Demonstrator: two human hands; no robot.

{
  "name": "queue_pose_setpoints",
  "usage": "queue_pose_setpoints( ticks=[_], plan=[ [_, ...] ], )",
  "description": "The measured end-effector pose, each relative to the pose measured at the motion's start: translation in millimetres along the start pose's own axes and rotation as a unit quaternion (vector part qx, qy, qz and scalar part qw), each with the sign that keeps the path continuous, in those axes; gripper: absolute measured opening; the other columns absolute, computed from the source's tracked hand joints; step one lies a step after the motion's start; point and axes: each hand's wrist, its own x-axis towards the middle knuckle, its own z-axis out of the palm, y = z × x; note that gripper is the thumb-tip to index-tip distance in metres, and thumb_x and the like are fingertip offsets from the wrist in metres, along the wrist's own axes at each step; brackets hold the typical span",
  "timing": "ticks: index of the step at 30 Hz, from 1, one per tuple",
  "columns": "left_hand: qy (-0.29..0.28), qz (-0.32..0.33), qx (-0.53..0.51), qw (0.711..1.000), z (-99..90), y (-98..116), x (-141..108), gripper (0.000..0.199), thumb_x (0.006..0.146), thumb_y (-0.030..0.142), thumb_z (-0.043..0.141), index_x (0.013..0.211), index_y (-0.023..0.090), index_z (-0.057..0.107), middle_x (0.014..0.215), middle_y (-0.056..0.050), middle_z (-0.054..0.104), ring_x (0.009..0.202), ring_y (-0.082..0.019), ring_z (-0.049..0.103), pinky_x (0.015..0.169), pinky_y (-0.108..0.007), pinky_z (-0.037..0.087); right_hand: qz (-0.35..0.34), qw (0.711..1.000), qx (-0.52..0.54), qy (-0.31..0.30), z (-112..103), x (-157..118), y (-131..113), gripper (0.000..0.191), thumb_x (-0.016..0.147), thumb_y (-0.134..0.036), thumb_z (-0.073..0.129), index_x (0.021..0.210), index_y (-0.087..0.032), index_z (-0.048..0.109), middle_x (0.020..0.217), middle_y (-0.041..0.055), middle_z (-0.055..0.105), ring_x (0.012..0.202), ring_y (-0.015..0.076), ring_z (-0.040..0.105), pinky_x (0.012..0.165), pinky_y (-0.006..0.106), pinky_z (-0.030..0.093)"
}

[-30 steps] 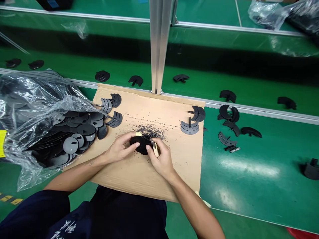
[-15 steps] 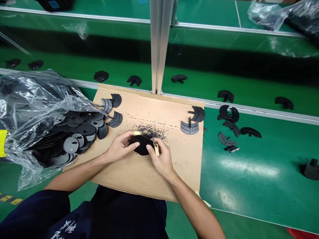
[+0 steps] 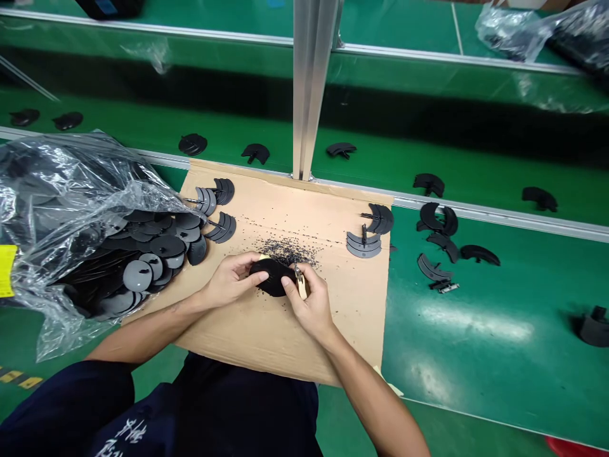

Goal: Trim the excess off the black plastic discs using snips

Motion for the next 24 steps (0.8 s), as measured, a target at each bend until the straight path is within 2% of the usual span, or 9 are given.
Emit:
queue_pose_setpoints(
  ticks=[3, 5, 8, 10, 12, 15, 18, 21, 24],
  plan=[
    [0.001, 0.009, 0.026, 1.000, -0.7, 0, -1, 0.034, 0.088, 0.043, 0.071, 0.103, 0.013, 0.070, 0.089, -0.007, 0.073, 0.078, -0.017, 0.068, 0.070, -0.026, 0.058, 0.000, 1.000, 0.001, -0.005, 0, 0, -1, 0.027, 0.089, -0.048, 0.066, 0.096, -0.023, 0.061, 0.078, -0.0005, 0.062, 0.066, 0.0163, 0.056, 0.063, 0.029, 0.048],
    [0.001, 0.034, 0.069, 0.997, -1.4, 1, -1, 0.032, 0.091, 0.042, 0.069, 0.103, 0.013, 0.070, 0.089, -0.008, 0.074, 0.078, -0.017, 0.069, 0.071, -0.026, 0.058, -0.012, 1.000, -0.003, 0.000, 0, 0, -1, 0.026, 0.088, -0.047, 0.067, 0.097, -0.023, 0.061, 0.082, 0.0005, 0.065, 0.070, 0.0176, 0.059, 0.066, 0.030, 0.050],
    [0.001, 0.134, 0.174, 0.976, -2.4, 3, -2, 0.024, 0.092, 0.036, 0.068, 0.105, 0.015, 0.071, 0.092, -0.008, 0.076, 0.081, -0.018, 0.072, 0.075, -0.028, 0.060, -0.060, 0.997, -0.038, 0.007, 0, 1, 0, 0.021, 0.089, -0.041, 0.068, 0.099, -0.023, 0.062, 0.091, 0.0038, 0.069, 0.081, 0.0206, 0.064, 0.074, 0.034, 0.053],
    [-0.006, 0.208, 0.238, 0.949, -3.0, 4, -2, 0.021, 0.093, 0.030, 0.068, 0.108, 0.017, 0.070, 0.094, -0.007, 0.077, 0.082, -0.017, 0.073, 0.077, -0.029, 0.061, -0.117, 0.990, -0.076, -0.004, -1, 2, 1, 0.012, 0.091, -0.033, 0.067, 0.098, -0.023, 0.063, 0.092, 0.0054, 0.069, 0.083, 0.0210, 0.064, 0.075, 0.036, 0.052],
    [-0.016, 0.249, 0.263, 0.932, -3.9, 5, -1, 0.023, 0.093, 0.028, 0.068, 0.113, 0.018, 0.069, 0.096, -0.008, 0.078, 0.083, -0.017, 0.075, 0.078, -0.029, 0.061, -0.180, 0.978, -0.108, -0.018, -2, 2, 2, 0.006, 0.091, -0.023, 0.065, 0.096, -0.023, 0.063, 0.089, 0.0059, 0.069, 0.081, 0.0209, 0.063, 0.073, 0.036, 0.052],
    [-0.019, 0.235, 0.218, 0.947, -5.6, 8, 0, 0.029, 0.091, 0.030, 0.070, 0.117, 0.017, 0.068, 0.099, -0.009, 0.079, 0.088, -0.019, 0.076, 0.081, -0.030, 0.062, -0.247, 0.962, -0.118, -0.019, -4, 2, 5, 0.016, 0.089, -0.011, 0.063, 0.099, -0.023, 0.063, 0.087, 0.0056, 0.070, 0.080, 0.0208, 0.063, 0.071, 0.037, 0.051],
    [-0.026, 0.204, 0.150, 0.967, -6.0, 12, 2, 0.032, 0.088, 0.039, 0.074, 0.109, 0.016, 0.072, 0.093, -0.009, 0.078, 0.081, -0.018, 0.074, 0.075, -0.029, 0.061, -0.264, 0.961, -0.081, -0.013, -2, 0, 7, 0.022, 0.087, -0.008, 0.063, 0.100, -0.025, 0.063, 0.090, 0.0049, 0.071, 0.079, 0.0202, 0.065, 0.069, 0.036, 0.051],
    [-0.031, 0.230, 0.121, 0.965, -3.4, 15, 2, 0.036, 0.089, 0.046, 0.070, 0.104, 0.014, 0.074, 0.087, -0.010, 0.076, 0.076, -0.016, 0.070, 0.069, -0.028, 0.059, -0.254, 0.966, -0.042, -0.002, 2, -4, 8, 0.021, 0.086, -0.009, 0.065, 0.098, -0.025, 0.063, 0.088, 0.0040, 0.071, 0.074, 0.0190, 0.066, 0.067, 0.036, 0.052],
    [-0.016, 0.270, 0.122, 0.955, 0.3, 16, 1, 0.035, 0.095, 0.044, 0.063, 0.110, 0.014, 0.073, 0.091, -0.012, 0.075, 0.081, -0.017, 0.069, 0.072, -0.030, 0.058, -0.247, 0.968, -0.033, 0.008, 5, -6, 8, 0.020, 0.086, -0.009, 0.065, 0.098, -0.025, 0.062, 0.086, 0.0036, 0.070, 0.073, 0.0190, 0.066, 0.067, 0.036, 0.052]
  ],
)
